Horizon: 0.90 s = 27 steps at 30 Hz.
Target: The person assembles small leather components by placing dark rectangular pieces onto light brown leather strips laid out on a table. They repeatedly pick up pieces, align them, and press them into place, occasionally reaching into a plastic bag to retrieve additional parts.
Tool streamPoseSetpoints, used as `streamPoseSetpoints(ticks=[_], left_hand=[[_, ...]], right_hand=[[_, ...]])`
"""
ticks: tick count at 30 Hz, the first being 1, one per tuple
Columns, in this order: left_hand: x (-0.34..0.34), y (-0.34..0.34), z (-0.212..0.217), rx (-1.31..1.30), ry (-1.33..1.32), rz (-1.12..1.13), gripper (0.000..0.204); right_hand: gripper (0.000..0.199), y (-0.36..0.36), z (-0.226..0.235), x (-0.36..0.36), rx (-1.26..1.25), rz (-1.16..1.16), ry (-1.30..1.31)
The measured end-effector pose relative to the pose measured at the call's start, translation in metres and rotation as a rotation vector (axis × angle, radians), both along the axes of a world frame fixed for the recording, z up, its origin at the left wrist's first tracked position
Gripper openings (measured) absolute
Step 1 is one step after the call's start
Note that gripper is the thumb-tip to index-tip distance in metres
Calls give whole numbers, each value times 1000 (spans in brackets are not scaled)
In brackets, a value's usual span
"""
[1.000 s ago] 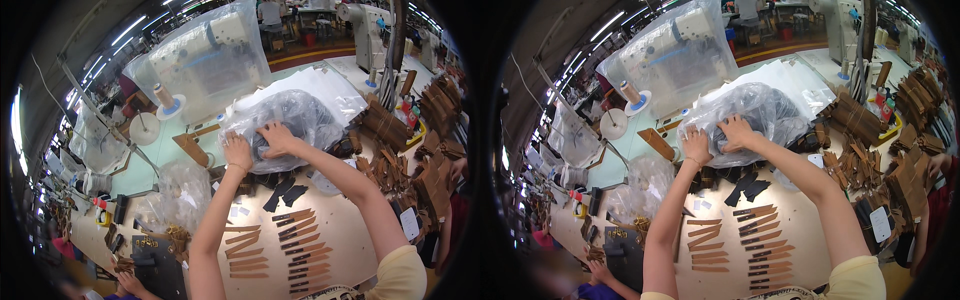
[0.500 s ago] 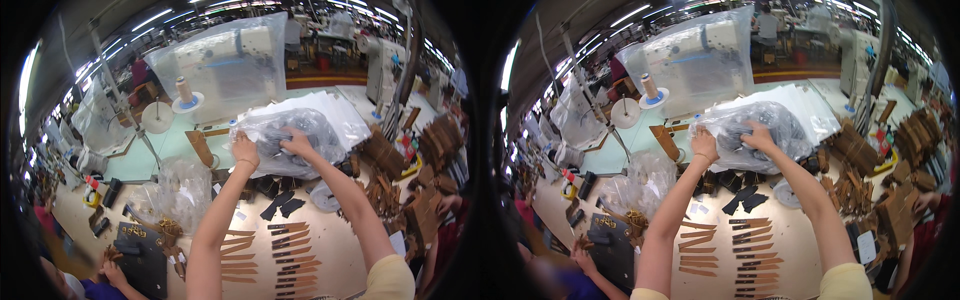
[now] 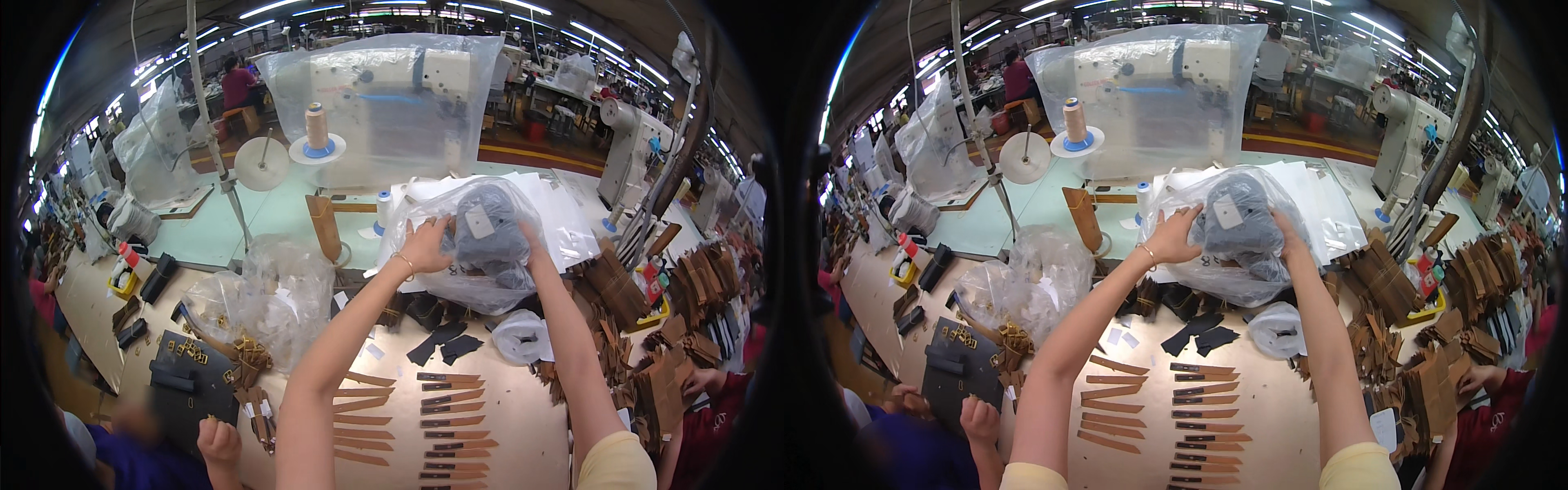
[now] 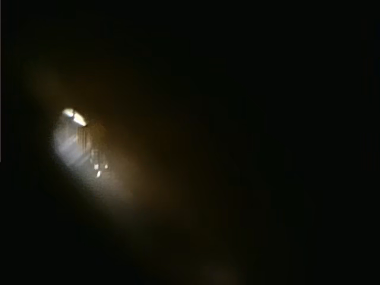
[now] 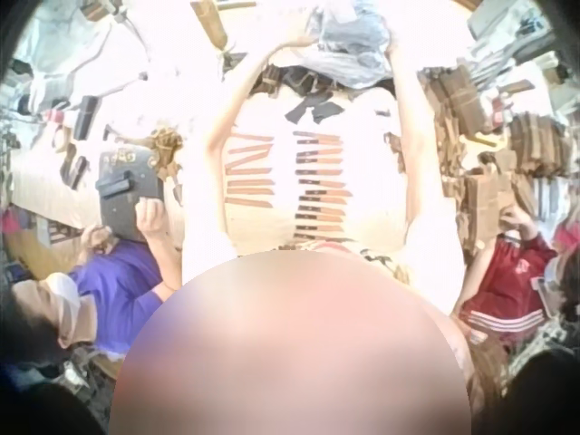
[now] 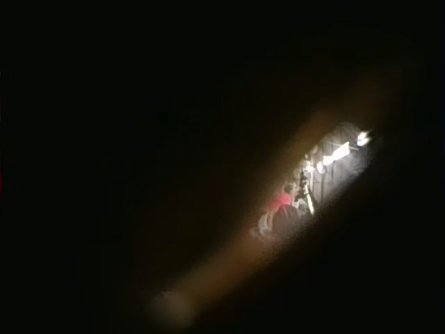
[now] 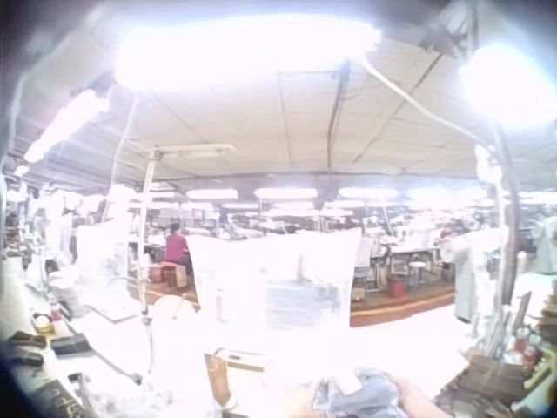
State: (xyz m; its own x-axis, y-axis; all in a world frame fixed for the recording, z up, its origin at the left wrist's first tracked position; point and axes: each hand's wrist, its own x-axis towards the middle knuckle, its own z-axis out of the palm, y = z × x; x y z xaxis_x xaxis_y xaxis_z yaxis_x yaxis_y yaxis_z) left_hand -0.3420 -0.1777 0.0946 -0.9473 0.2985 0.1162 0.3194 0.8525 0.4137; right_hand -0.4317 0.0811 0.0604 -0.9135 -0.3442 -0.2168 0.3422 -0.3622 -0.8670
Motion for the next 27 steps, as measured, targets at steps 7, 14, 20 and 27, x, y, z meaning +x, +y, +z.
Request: streamPoseSetpoints(ticks=[7,14,20,27], left_hand=[[-7,6,6,663,-218,-173,95],[2,18,14,398,-62,119,110],[-11,1,-9,208,284,429,78],[-17,-18,-35,-111,187,520,66]], right_hand=[[39,-12,14,27,87,-46,-44],[41,-25,3,9,213,-24,-131],[33,-18,21,5,857,-91,499],[41,14,40,14,1391,-84,787]])
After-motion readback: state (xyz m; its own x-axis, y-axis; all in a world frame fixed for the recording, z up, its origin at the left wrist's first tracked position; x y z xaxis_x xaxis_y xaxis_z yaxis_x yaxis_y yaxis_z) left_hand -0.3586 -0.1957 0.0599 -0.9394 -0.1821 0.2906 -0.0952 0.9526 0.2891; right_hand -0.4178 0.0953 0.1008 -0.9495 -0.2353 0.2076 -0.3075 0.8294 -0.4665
